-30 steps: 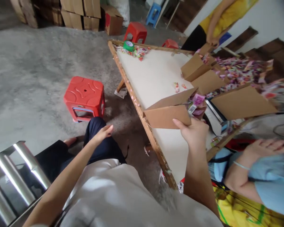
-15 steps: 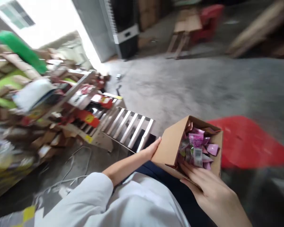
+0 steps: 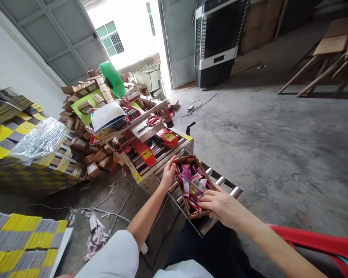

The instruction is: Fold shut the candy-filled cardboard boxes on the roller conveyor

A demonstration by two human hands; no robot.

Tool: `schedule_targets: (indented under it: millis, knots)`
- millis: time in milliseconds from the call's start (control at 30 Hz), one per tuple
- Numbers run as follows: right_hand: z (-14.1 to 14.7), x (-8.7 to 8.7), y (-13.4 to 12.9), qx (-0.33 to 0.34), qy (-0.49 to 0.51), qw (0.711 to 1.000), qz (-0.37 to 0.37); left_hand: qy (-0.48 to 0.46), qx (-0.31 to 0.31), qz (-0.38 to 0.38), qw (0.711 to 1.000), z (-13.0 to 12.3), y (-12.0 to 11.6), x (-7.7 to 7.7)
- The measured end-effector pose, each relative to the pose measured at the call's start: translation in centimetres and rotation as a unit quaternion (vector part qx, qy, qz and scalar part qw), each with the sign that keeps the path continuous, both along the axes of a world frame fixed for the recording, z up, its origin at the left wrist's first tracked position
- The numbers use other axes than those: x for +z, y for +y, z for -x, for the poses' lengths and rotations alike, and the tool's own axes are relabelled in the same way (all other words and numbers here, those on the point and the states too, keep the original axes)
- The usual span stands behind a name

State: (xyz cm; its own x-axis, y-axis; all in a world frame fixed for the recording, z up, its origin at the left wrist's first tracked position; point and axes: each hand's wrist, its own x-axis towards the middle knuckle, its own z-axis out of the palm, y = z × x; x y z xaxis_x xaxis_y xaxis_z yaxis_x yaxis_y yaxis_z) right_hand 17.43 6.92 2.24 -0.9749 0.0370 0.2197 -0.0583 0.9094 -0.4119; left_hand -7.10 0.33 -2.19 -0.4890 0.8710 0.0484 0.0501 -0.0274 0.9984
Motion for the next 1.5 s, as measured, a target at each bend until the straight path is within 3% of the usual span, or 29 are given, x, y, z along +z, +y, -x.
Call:
schedule_targets:
  millis: [167,267,333,400,500,700,867,967,1067,1167,1300,1400,1500]
  knots:
    - [-0.9,1.2,-2.5,-0.121,0.145,0.982,-0.025,-0.025,-0.011,-0.049,0.998,0.3,0.9,1.8]
    - [1.5,1.4,-4.2,-0.217,0.161,0.963,0.007,-0.020,0.009,-0.058,0.998,-0.1,0.4,1.8]
    - [4.2,0.9,-4.4,-0.263,0.100,0.960,0.016,-0.006,0.006,-0.059,0.998,-0.1,0.2,1.8]
    - [6.7,0.0,-3.7,-0.275,0.002,0.961,0.021,0.003,-0.007,-0.050,0.999,0.2,0.2,1.7]
    - [8.9,-1.1,-2.3,-0.241,-0.092,0.966,0.022,0.017,-0.017,-0.017,1.000,0.8,0.5,1.7]
    - [9.7,-2.5,-2.2,-0.306,-0.084,0.948,-0.012,0.129,-0.054,0.002,0.990,1.9,1.3,2.3]
    - [9.7,-2.2,-2.6,-0.349,-0.067,0.934,0.038,0.199,-0.134,0.019,0.971,2.8,1.8,3.7]
    - [8.3,-0.8,-2.8,-0.332,0.057,0.936,0.100,0.253,-0.190,0.030,0.948,3.5,2.1,4.6]
    - [6.6,-0.2,-3.4,-0.332,0.156,0.926,0.088,0.321,-0.243,0.034,0.915,3.8,2.6,5.2]
    - [6.3,-1.5,-4.2,-0.380,0.091,0.920,0.042,0.356,-0.286,0.053,0.888,3.7,3.3,5.8]
    - [7.7,-4.4,-4.5,-0.376,0.005,0.926,-0.028,0.431,-0.352,0.067,0.828,2.8,4.5,6.8]
    - [7.9,-5.2,-4.4,-0.388,0.052,0.919,-0.043,0.491,-0.375,0.046,0.785,2.2,5.3,7.2]
    - [6.7,-4.8,-4.6,-0.377,0.153,0.913,-0.018,0.496,-0.398,0.037,0.771,2.0,5.7,7.3]
